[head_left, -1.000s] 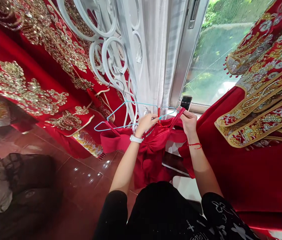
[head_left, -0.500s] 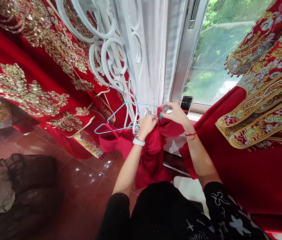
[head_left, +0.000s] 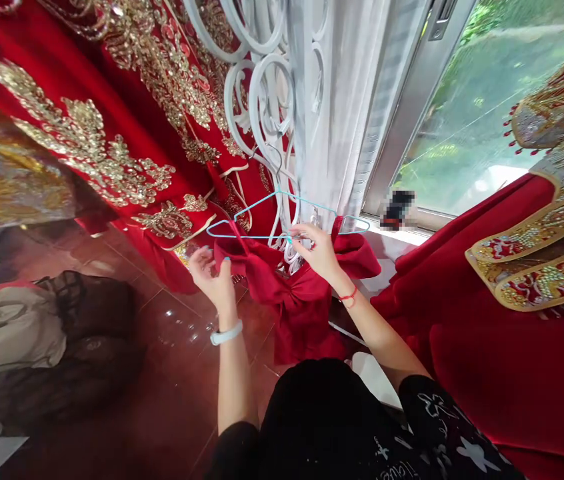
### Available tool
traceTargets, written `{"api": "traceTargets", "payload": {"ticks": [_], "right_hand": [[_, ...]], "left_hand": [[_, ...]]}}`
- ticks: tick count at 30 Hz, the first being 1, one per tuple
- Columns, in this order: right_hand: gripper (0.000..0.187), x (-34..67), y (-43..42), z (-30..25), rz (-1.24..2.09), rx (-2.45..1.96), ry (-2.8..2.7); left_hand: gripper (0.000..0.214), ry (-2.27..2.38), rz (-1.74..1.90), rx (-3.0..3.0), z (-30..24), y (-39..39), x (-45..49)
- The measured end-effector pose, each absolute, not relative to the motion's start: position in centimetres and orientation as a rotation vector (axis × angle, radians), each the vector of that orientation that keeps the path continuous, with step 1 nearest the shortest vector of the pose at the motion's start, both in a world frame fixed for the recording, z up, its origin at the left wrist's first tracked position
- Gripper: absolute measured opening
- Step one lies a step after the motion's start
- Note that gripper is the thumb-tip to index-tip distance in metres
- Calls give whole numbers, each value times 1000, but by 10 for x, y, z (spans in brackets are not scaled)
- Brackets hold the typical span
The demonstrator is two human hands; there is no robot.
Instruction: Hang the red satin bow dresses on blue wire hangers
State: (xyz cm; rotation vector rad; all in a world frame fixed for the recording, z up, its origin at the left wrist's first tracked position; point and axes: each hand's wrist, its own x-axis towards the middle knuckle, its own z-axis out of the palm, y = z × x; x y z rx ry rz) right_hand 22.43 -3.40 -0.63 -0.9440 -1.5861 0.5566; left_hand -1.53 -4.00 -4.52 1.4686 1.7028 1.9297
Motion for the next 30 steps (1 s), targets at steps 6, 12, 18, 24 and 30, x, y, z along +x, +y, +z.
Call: {"api": "traceTargets", "payload": {"ticks": [6,12,18,24,30], "right_hand": [[45,137,28,0,734,-1103,-1802],[20,122,30,-2,651,-1274,-1850],[19,124,24,-2,629,-1252,-1934],[19,124,17,-5,623,-1251,-1897],[19,123,10,-4,644,-1256,-1903]], "left_hand": [[74,1400,1419,1562,-65,6,-86],[76,1383,1382,1554,-66,12,-76],[66,1302,1413,1529,-64,-1,-73],[62,1323,1532,1477,-59,-8,-88],[52,1351,1312,1960,-1,-5,-94]]}}
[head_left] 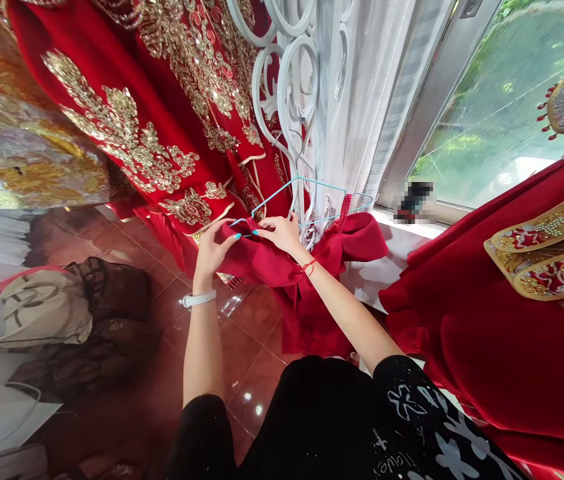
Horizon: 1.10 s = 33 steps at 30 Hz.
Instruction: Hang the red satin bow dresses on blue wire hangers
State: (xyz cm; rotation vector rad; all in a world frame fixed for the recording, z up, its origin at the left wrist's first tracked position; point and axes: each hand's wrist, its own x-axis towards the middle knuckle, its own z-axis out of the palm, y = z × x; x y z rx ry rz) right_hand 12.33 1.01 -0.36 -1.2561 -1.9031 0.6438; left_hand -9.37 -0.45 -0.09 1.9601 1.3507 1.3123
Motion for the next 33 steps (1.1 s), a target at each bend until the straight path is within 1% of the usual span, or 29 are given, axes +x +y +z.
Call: {"api": "traceTargets", "payload": {"ticks": [3,6,14,16,19,22,24,26,27,29,31,33], "right_hand": [[17,122,11,-3,612,-1283,-1907],[20,125,11,-4,569,-1316,-1923],[19,133,14,-4,592,-1317,-1961],[20,136,13,-3,649,-1224,-1978],[30,163,0,-2,744,-978,-1861],[33,226,-22,-9,610,-975,-1513],[33,282,-35,-20,440,-1094,-1201],[42,333,-43,-34,416,-1194,-1064],[45,354,-44,-41,445,-1227,-1081],[45,381,-43,-53,551,-1242,-1169],[40,391,-39,-60,646,-1223,-1209],[39,392,-36,-65,690,-1209,-1174]], "left_hand": [[45,1352,1080,2220,28,2,-78],[44,1392,940,2336,36,7,-59],[44,1399,985,2367,20,10,-48],[46,1382,950,2367,19,12,-52],[51,1355,926,2361,20,11,-56],[51,1352,1073,2389,23,-3,-52],[44,1408,1283,2400,24,-17,-39],[32,1431,1414,2421,25,-28,-16],[29,1403,1398,2451,25,-29,0],[30,1241,1186,2553,23,-24,38],[38,1102,942,2600,20,-8,80],[49,1035,823,2567,15,13,122]]}}
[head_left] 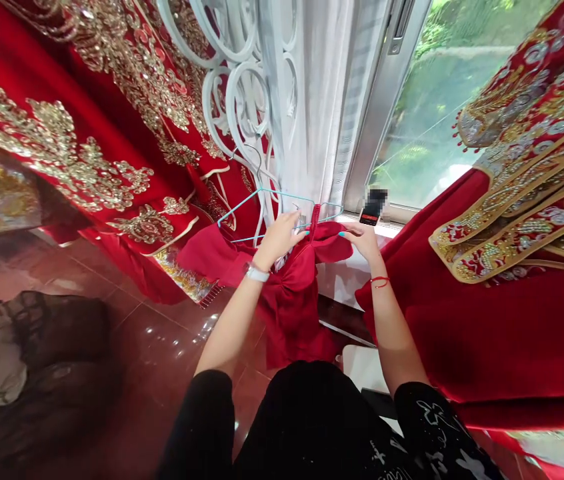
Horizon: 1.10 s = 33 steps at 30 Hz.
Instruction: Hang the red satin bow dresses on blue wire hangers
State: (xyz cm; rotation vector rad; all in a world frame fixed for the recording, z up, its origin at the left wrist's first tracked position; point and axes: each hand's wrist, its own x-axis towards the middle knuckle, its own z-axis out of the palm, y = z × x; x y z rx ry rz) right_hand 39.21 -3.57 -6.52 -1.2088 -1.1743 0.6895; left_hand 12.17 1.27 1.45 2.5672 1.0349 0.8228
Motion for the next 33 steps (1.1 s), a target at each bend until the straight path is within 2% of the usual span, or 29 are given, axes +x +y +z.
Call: {"api": "traceTargets", "payload": {"ticks": [2,7,11,17,22,28,33], "right_hand": [[40,391,-35,-69,701,-1205,-1127],[29,399,-40,-71,595,-1280,-988],[18,406,-34,-54,354,-1272,-896],[10,385,-15,-7,225,-1161,-1014],[14,368,-19,14,164,-1114,-1228],[12,389,-33,25,155,-1090,-1305],[17,356,-17,37,81,-1136,-1417]], "left_hand": [[47,971,816,2474,9,31,155],[20,856,885,2174,-5,50,188],[27,829,908,2123,-10,48,187],[33,822,936,2152,-9,46,190],[34,904,988,2188,-8,47,196],[22,939,997,2163,-7,39,199],[19,1062,984,2270,-11,35,203]]}}
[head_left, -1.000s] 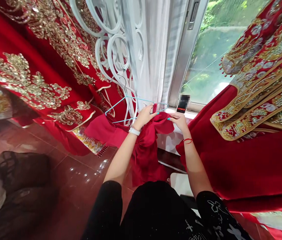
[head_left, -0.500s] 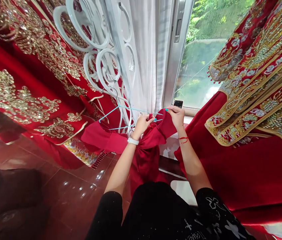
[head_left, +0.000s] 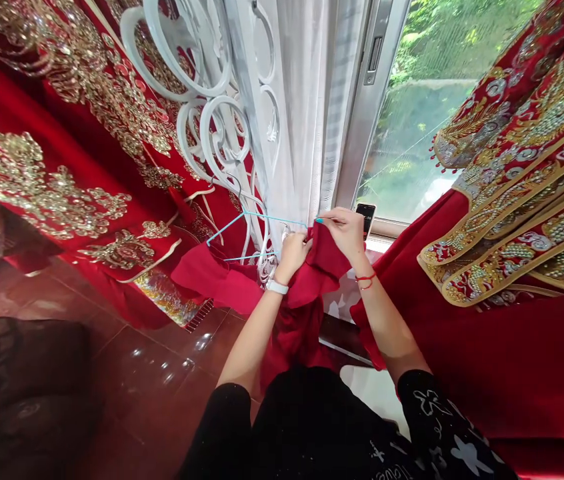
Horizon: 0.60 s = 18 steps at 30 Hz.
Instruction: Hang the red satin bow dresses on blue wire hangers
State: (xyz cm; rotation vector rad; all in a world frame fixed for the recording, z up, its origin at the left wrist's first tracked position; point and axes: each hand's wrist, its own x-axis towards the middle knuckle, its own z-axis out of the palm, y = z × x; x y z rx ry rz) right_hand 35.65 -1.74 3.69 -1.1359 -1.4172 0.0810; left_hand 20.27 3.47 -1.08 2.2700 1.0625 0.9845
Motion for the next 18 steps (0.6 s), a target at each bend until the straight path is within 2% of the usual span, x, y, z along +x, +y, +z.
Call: {"api": "traceTargets", "payload": {"ticks": [4,7,11,15,18], "right_hand": [[17,330,-7,35,170,-1142,-1479],[11,331,-13,26,252,-1173,-1444],[18,338,-34,13,194,-1188,-1362],[18,331,-63,-1,162,-1228,-1286],[19,322,-88,-15,147,-1259,-1222]], "left_hand": [[18,937,1038,2177,-14,39,194],[16,794,1234,2063,-13,32,181],[20,919,1498,2039,-14,-3,169],[35,1113,1448,2073,-24,-37,169],[20,1124,1388,1992,-33,-35,169]]}}
